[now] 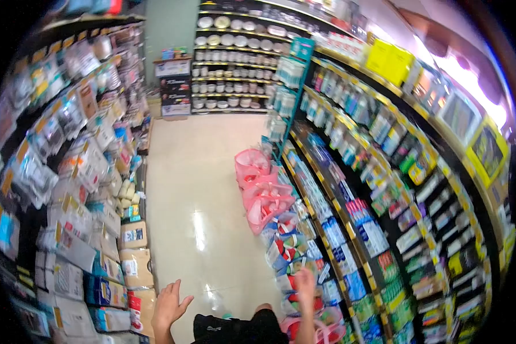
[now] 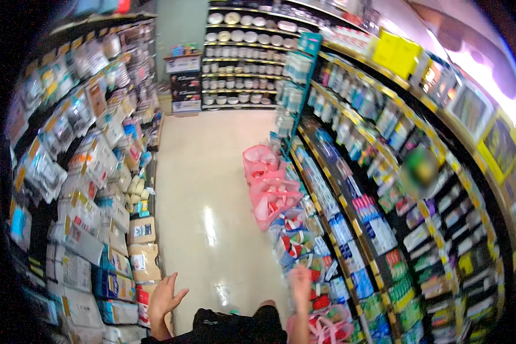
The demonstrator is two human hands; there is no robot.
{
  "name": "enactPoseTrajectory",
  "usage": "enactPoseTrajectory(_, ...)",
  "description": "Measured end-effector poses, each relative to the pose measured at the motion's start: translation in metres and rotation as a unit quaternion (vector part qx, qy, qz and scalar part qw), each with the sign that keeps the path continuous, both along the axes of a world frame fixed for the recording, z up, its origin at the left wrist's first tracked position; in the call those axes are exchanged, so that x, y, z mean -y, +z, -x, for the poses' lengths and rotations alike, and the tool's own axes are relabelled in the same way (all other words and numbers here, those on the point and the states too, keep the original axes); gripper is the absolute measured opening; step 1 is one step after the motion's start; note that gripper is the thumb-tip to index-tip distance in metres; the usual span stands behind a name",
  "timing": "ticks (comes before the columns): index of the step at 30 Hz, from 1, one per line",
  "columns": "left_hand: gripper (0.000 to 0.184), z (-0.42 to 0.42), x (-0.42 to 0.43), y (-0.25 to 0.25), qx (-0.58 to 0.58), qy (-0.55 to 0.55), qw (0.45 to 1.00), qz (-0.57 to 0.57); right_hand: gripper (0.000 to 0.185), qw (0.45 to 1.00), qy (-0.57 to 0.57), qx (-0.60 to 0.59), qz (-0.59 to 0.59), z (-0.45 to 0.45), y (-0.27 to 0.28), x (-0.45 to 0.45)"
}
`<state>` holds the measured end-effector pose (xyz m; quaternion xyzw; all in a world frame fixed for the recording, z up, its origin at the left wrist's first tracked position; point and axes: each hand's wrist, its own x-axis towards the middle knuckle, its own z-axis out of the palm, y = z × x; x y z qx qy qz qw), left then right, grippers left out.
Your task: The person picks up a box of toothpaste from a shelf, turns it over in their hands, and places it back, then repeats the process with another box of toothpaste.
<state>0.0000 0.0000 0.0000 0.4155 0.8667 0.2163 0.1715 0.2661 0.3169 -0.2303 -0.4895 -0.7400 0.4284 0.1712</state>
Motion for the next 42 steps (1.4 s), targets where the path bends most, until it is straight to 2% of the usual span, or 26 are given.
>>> enactPoseTrajectory(2, 0.067, -0.033, -0.013, -0.005, 0.032, 0.001, 0.999, -0.02, 0.054, 0.96, 0.234, -0.028, -0.148, 0.049, 0.107, 0.057)
enactPoseTrajectory(3, 0.066, 0.009, 0.013, -0.007, 0.032, -0.021, 0.999, -0.005, 0.049, 0.916, 0.333, -0.062, -0.214, 0.074, 0.164, 0.086)
enactPoseTrajectory(5, 0.065, 0.004, -0.016, -0.036, 0.04, -0.067, 0.996, -0.034, 0.055, 0.851, 0.509, -0.004, -0.126, 0.088, 0.137, 0.09)
enactPoseTrajectory(7, 0.061, -0.009, -0.05, -0.055, 0.05, -0.121, 0.99, -0.047, 0.063, 0.83, 0.551, 0.076, -0.038, 0.098, 0.152, 0.09)
enactPoseTrajectory(8, 0.059, -0.003, -0.07, -0.053, 0.089, -0.158, 0.983, -0.004, 0.062, 0.826, 0.553, 0.105, -0.01, 0.106, 0.154, 0.084)
enactPoseTrajectory(11, 0.055, -0.001, -0.103, -0.05, 0.215, -0.239, 0.947, 0.019, 0.061, 0.829, 0.543, 0.136, 0.011, 0.123, 0.152, 0.055)
enactPoseTrajectory(14, 0.062, 0.017, -0.134, -0.08, 0.14, -0.314, 0.93, -0.132, 0.063, 0.841, 0.522, 0.143, -0.003, 0.14, 0.143, 0.013)
enactPoseTrajectory(17, 0.058, 0.057, -0.189, -0.074, 0.211, -0.296, 0.931, 0.022, 0.067, 0.864, 0.476, 0.158, -0.043, 0.156, 0.13, -0.034)
enactPoseTrajectory(20, 0.057, 0.099, -0.232, -0.032, 0.099, -0.316, 0.936, 0.118, 0.063, 0.888, 0.412, 0.147, -0.142, 0.173, 0.1, -0.082)
enactPoseTrajectory(21, 0.057, 0.121, -0.251, -0.012, 0.075, -0.305, 0.948, 0.049, 0.065, 0.894, 0.388, 0.131, -0.183, 0.191, 0.094, -0.104)
enactPoseTrajectory(25, 0.058, 0.171, -0.291, 0.05, 0.007, -0.216, 0.965, -0.148, 0.068, 0.87, 0.428, 0.214, -0.118, 0.261, 0.15, -0.134)
enactPoseTrajectory(26, 0.059, 0.181, -0.295, 0.055, -0.014, -0.184, 0.964, -0.189, 0.066, 0.844, 0.484, 0.195, -0.121, 0.277, 0.146, -0.138)
enactPoseTrajectory(28, 0.057, 0.199, -0.292, 0.043, -0.03, -0.162, 0.974, -0.156, 0.063, 0.781, 0.587, 0.161, -0.136, 0.308, 0.138, -0.144)
enactPoseTrajectory(29, 0.056, 0.204, -0.29, 0.03, -0.034, -0.15, 0.978, -0.143, 0.062, 0.747, 0.653, 0.082, -0.091, 0.322, 0.127, -0.144)
enactPoseTrajectory(31, 0.053, 0.217, -0.266, -0.027, 0.039, -0.173, 0.983, 0.039, 0.059, 0.65, 0.757, -0.069, 0.007, 0.346, 0.104, -0.137)
enactPoseTrajectory(32, 0.052, 0.218, -0.26, -0.048, 0.078, -0.186, 0.972, 0.125, 0.058, 0.618, 0.781, -0.062, 0.072, 0.352, 0.109, -0.134)
enactPoseTrajectory(35, 0.052, 0.226, -0.262, -0.052, 0.205, -0.228, 0.935, 0.179, 0.053, 0.6, 0.789, -0.033, 0.13, 0.378, 0.068, -0.127)
enactPoseTrajectory(36, 0.052, 0.228, -0.262, -0.058, 0.238, -0.246, 0.917, 0.206, 0.048, 0.605, 0.782, -0.069, 0.135, 0.389, 0.069, -0.124)
enactPoseTrajectory(37, 0.052, 0.229, -0.267, -0.057, 0.274, -0.267, 0.895, 0.231, 0.047, 0.617, 0.77, -0.056, 0.153, 0.4, 0.073, -0.126)
enactPoseTrajectory(38, 0.052, 0.237, -0.27, -0.056, 0.232, -0.286, 0.908, 0.202, 0.046, 0.631, 0.755, -0.041, 0.172, 0.41, 0.077, -0.128)
enactPoseTrajectory(39, 0.053, 0.253, -0.276, -0.045, 0.238, -0.268, 0.922, 0.144, 0.045, 0.646, 0.738, -0.026, 0.192, 0.413, 0.079, -0.126)
enactPoseTrajectory(40, 0.053, 0.266, -0.285, -0.044, 0.236, -0.271, 0.921, 0.152, 0.038, 0.697, 0.685, -0.075, 0.198, 0.408, 0.07, -0.132)
enactPoseTrajectory(41, 0.054, 0.283, -0.302, -0.039, 0.232, -0.277, 0.92, 0.153, 0.034, 0.71, 0.674, -0.044, 0.201, 0.421, 0.085, -0.147)
enactPoseTrajectory(42, 0.059, 0.302, -0.317, -0.002, 0.25, -0.293, 0.899, 0.207, 0.033, 0.736, 0.655, -0.017, 0.173, 0.431, 0.103, -0.154)
